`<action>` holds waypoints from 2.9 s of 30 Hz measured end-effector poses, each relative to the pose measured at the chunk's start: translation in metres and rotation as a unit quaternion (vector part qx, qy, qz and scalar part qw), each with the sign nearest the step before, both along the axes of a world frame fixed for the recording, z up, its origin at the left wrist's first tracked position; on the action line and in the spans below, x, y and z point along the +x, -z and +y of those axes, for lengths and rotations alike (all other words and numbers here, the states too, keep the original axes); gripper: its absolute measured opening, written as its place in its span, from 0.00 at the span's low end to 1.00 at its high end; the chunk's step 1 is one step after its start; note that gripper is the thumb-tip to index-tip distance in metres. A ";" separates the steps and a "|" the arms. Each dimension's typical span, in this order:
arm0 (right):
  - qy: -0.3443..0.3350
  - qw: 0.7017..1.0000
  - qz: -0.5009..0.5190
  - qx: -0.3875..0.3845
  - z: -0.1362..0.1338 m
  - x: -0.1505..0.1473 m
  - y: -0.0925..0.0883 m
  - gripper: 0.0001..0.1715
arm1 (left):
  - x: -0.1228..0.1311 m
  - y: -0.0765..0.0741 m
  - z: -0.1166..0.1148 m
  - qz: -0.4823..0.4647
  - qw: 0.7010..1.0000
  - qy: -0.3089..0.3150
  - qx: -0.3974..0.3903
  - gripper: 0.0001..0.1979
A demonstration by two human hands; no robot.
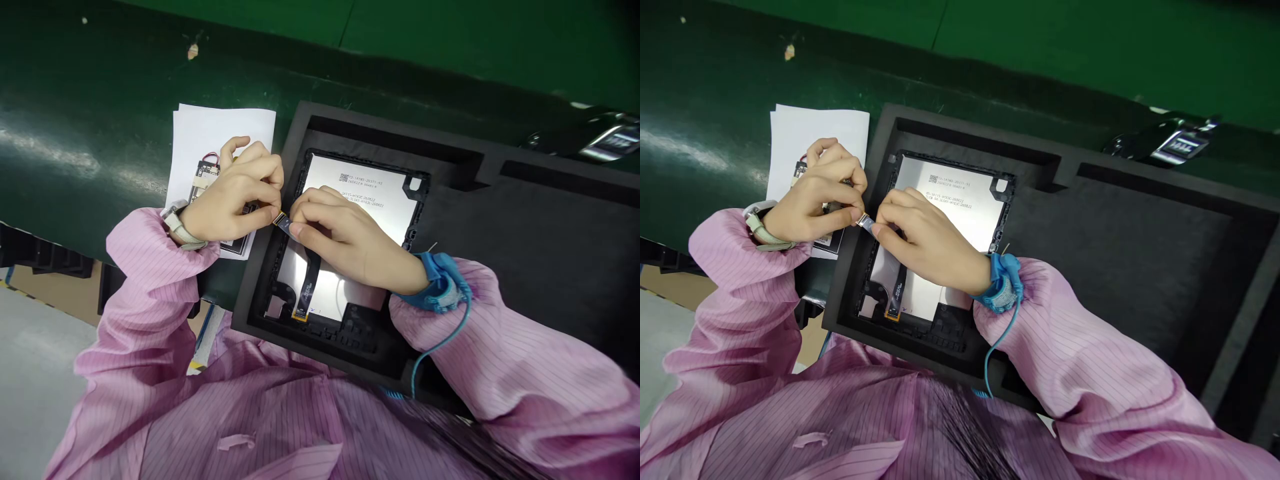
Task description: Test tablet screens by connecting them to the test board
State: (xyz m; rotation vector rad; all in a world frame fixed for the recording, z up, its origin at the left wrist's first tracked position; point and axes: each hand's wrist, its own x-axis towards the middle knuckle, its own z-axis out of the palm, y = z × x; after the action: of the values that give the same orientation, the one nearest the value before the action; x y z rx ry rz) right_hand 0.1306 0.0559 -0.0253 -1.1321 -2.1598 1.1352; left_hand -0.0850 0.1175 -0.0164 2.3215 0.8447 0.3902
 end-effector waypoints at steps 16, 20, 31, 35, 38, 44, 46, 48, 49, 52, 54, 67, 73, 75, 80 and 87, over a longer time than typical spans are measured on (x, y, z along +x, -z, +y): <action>-0.008 1.000 0.005 0.009 0.001 -0.001 0.003 0.16 | 0.001 0.002 -0.001 -0.026 0.998 -0.005 -0.053 0.29; -0.009 1.000 0.009 0.011 0.001 0.000 0.003 0.16 | -0.001 0.007 -0.001 -0.052 0.998 -0.008 -0.033 0.32; -0.020 1.000 0.022 -0.002 0.002 0.002 0.002 0.16 | 0.000 -0.001 -0.002 -0.019 0.998 0.006 -0.054 0.22; -0.022 0.999 0.026 -0.007 0.002 0.003 0.002 0.16 | 0.002 0.001 -0.003 -0.027 0.997 -0.008 -0.065 0.19; -0.018 0.999 0.026 -0.012 0.003 0.003 0.002 0.16 | 0.002 0.001 -0.003 -0.024 0.998 0.000 -0.052 0.19; -0.013 1.000 0.021 -0.012 0.002 0.003 0.002 0.15 | 0.001 -0.002 -0.002 -0.019 0.999 0.022 -0.037 0.20; -0.014 1.000 0.023 -0.015 0.002 0.003 0.001 0.15 | 0.001 -0.003 -0.003 -0.019 0.999 0.013 -0.049 0.20; -0.018 0.999 0.024 -0.017 0.002 0.004 0.001 0.15 | 0.002 -0.004 -0.003 -0.023 0.998 0.002 -0.061 0.21; -0.020 0.999 0.024 -0.018 0.002 0.004 0.001 0.15 | 0.002 -0.005 -0.003 -0.026 0.998 -0.002 -0.065 0.21; -0.023 0.999 0.022 -0.019 0.003 0.005 0.000 0.16 | 0.003 -0.005 -0.003 -0.033 0.997 0.001 -0.067 0.23; -0.025 0.999 0.023 -0.018 0.003 0.005 0.000 0.16 | 0.003 -0.005 -0.003 -0.036 0.998 0.013 -0.056 0.23; -0.028 0.999 0.037 -0.003 0.002 0.004 0.002 0.16 | 0.000 0.001 -0.004 -0.051 0.998 0.011 0.018 0.19; 0.026 0.999 0.010 0.046 -0.009 0.002 -0.010 0.16 | -0.005 0.009 0.002 -0.050 0.995 0.027 0.088 0.21; 0.062 0.995 -0.019 0.072 -0.021 0.010 -0.023 0.17 | -0.011 0.007 -0.001 -0.085 0.989 -0.024 0.122 0.22; 0.082 0.982 -0.143 0.097 -0.073 0.052 -0.049 0.20 | -0.030 0.008 -0.045 -0.125 0.916 -0.284 0.256 0.14; 0.193 0.935 -0.280 0.096 -0.149 0.080 -0.012 0.33 | -0.033 0.044 -0.122 0.120 0.927 -0.267 0.233 0.19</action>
State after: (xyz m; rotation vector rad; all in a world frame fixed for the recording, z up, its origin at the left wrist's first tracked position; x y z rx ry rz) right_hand 0.2110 -0.0928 -0.0132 -1.8477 -2.2220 0.4451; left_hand -0.1179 -0.0048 -0.0607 2.5694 1.6745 0.5956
